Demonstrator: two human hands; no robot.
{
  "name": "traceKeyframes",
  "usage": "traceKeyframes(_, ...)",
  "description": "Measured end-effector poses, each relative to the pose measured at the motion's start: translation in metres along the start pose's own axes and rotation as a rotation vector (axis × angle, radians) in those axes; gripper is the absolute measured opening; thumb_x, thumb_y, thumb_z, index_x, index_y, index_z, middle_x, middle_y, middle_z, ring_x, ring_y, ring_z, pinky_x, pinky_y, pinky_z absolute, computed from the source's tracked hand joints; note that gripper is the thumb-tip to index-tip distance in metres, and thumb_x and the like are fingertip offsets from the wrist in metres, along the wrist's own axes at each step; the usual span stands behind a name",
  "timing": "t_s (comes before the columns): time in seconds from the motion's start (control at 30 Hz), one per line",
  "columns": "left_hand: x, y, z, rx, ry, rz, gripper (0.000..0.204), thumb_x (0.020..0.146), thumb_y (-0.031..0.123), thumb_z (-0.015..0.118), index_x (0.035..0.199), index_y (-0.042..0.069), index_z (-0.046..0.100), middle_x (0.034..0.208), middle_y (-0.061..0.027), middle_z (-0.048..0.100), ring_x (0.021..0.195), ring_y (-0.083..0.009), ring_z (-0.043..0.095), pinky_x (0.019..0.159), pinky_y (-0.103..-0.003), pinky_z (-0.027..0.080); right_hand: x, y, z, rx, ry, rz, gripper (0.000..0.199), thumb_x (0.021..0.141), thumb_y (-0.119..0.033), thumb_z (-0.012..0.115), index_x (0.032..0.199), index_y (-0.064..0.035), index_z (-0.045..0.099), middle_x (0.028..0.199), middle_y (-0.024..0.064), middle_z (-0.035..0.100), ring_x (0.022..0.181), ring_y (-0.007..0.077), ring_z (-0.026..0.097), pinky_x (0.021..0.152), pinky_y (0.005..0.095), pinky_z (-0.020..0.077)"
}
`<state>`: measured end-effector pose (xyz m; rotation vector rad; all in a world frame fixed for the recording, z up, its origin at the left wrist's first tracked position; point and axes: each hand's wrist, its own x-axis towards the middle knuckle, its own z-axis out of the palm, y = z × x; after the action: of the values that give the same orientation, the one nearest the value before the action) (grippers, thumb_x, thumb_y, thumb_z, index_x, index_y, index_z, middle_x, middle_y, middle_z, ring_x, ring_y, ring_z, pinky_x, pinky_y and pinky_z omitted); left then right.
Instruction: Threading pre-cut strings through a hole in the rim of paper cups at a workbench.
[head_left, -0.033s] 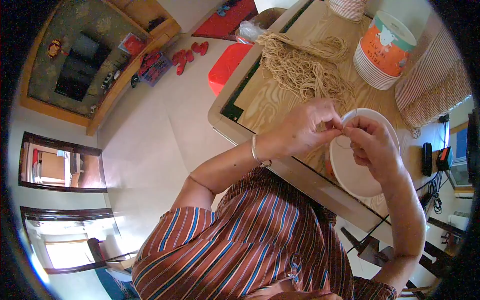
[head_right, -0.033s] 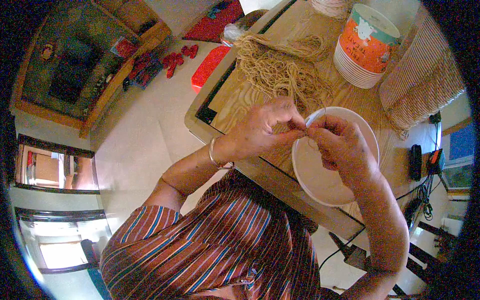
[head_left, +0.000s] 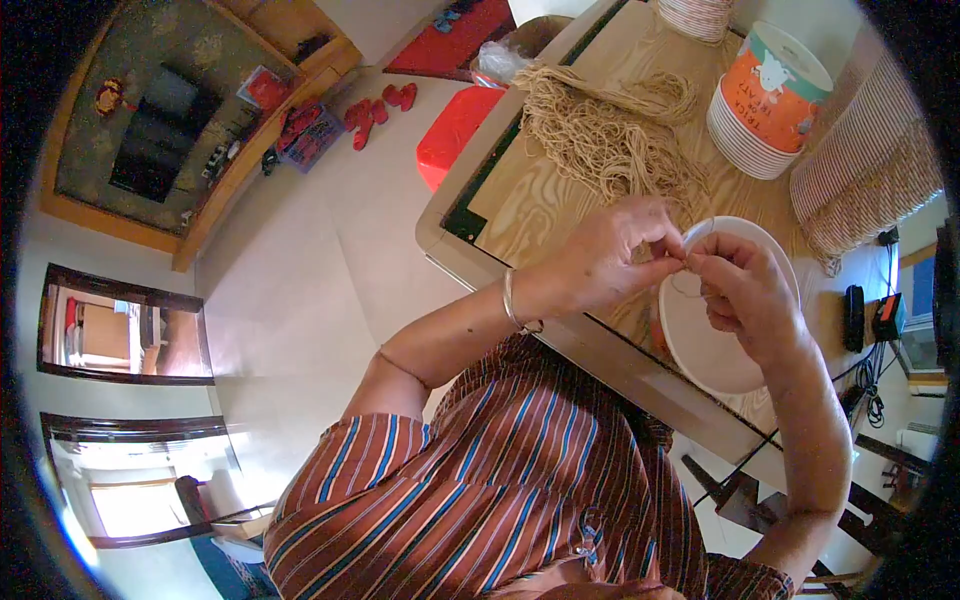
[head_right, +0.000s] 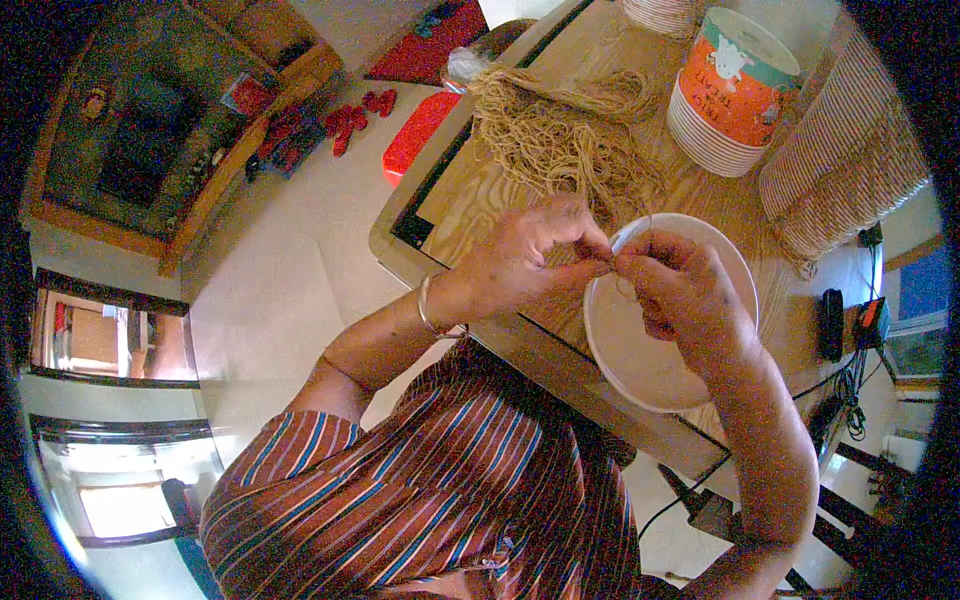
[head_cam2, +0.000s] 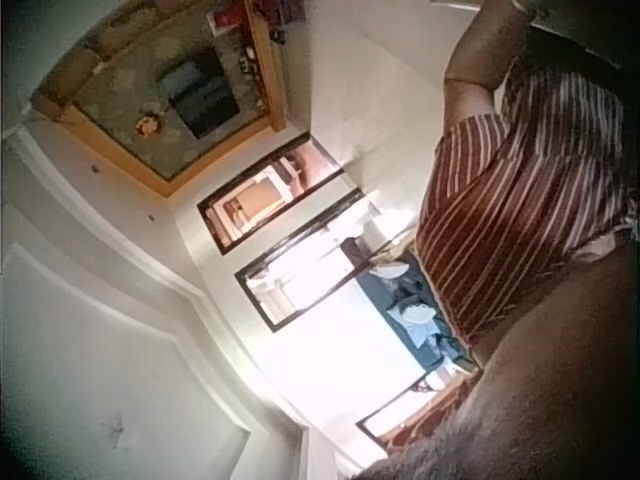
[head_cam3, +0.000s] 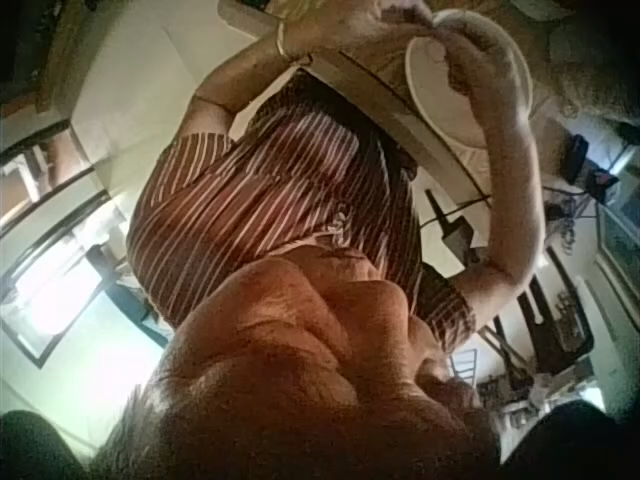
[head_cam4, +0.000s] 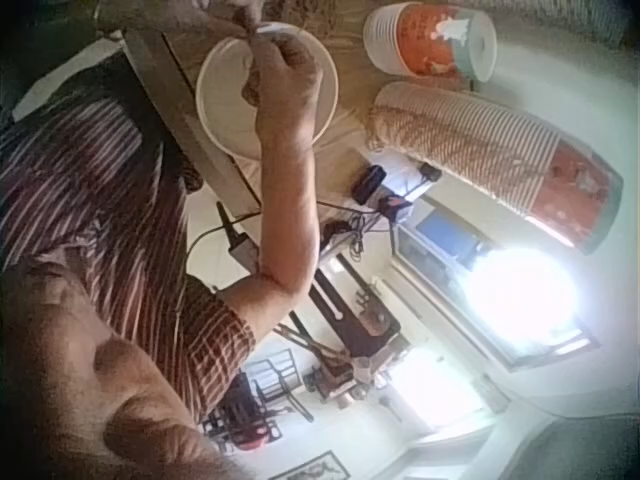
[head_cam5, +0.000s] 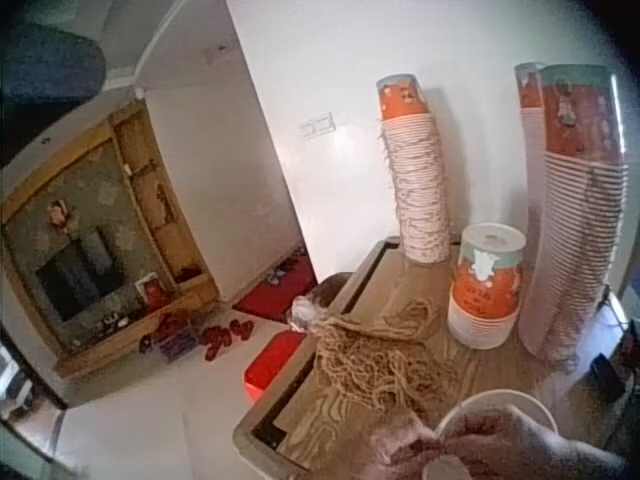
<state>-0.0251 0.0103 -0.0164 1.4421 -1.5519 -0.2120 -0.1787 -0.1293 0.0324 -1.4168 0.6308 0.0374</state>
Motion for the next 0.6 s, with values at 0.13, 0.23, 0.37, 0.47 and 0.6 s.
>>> traceKeyframes(0.13,-0.0007,0.001,0.0011,-0.06,-0.001,-0.089,0.014,0.079,0.011,0.074,0.09,0.008,0.066,0.086,-0.0048,0.061,0.085,-0.0201,0.06,0.076,-0.032,0.047,0.0009,0.001,-0.0026,0.049,-0.052,0.017,0.014,0.089,-0.022,0.064,0.088,-0.0082,0.062,0.06,-0.0055,0.045,0.044,0.0041,0.038,0.037,0.0215,0.0274)
traceKeyframes(0.23,-0.001,0.002,0.0011,-0.07,-0.006,-0.098,0.013,0.08,0.011,0.074,0.09,0.007,0.066,0.085,-0.0044,0.062,0.084,-0.0196,0.061,0.076,-0.032,0.047,0.0009,0.0017,-0.0034,0.088,-0.073,0.036,0.014,0.09,-0.023,0.064,0.088,-0.0095,0.062,0.06,-0.0064,0.044,0.045,0.0035,0.037,0.038,0.0211,0.0263)
traceKeyframes(0.37,-0.0018,0.0011,0.0029,-0.129,-0.001,-0.117,0.012,0.081,0.008,0.073,0.09,0.007,0.065,0.086,-0.0032,0.063,0.083,-0.0164,0.061,0.075,-0.03,0.048,0.0012,0.0016,-0.0058,0.103,-0.098,0.068,0.013,0.09,-0.023,0.063,0.087,-0.011,0.062,0.06,-0.0074,0.044,0.046,0.0028,0.036,0.038,0.0205,0.0256)
traceKeyframes(0.47,-0.0033,-0.0003,0.0038,-0.254,-0.023,-0.25,0.011,0.081,0.007,0.072,0.09,0.006,0.065,0.086,-0.0028,0.064,0.083,-0.0129,0.062,0.076,-0.027,0.049,0.0005,-0.0005,-0.0053,0.066,-0.081,0.064,0.013,0.09,-0.022,0.063,0.089,-0.0092,0.062,0.061,-0.0058,0.046,0.046,0.004,0.039,0.038,0.0213,0.0288)
traceKeyframes(0.6,-0.0048,-0.0041,0.0035,-0.317,-0.06,-0.336,0.01,0.083,0.008,0.07,0.092,0.006,0.065,0.086,-0.0012,0.064,0.083,-0.0098,0.061,0.075,-0.025,0.049,-0.0021,0.0045,-0.0015,0.007,-0.012,-0.067,0.013,0.09,-0.02,0.064,0.091,-0.0067,0.062,0.063,-0.0034,0.048,0.047,0.0058,0.043,0.038,0.0226,0.0329)
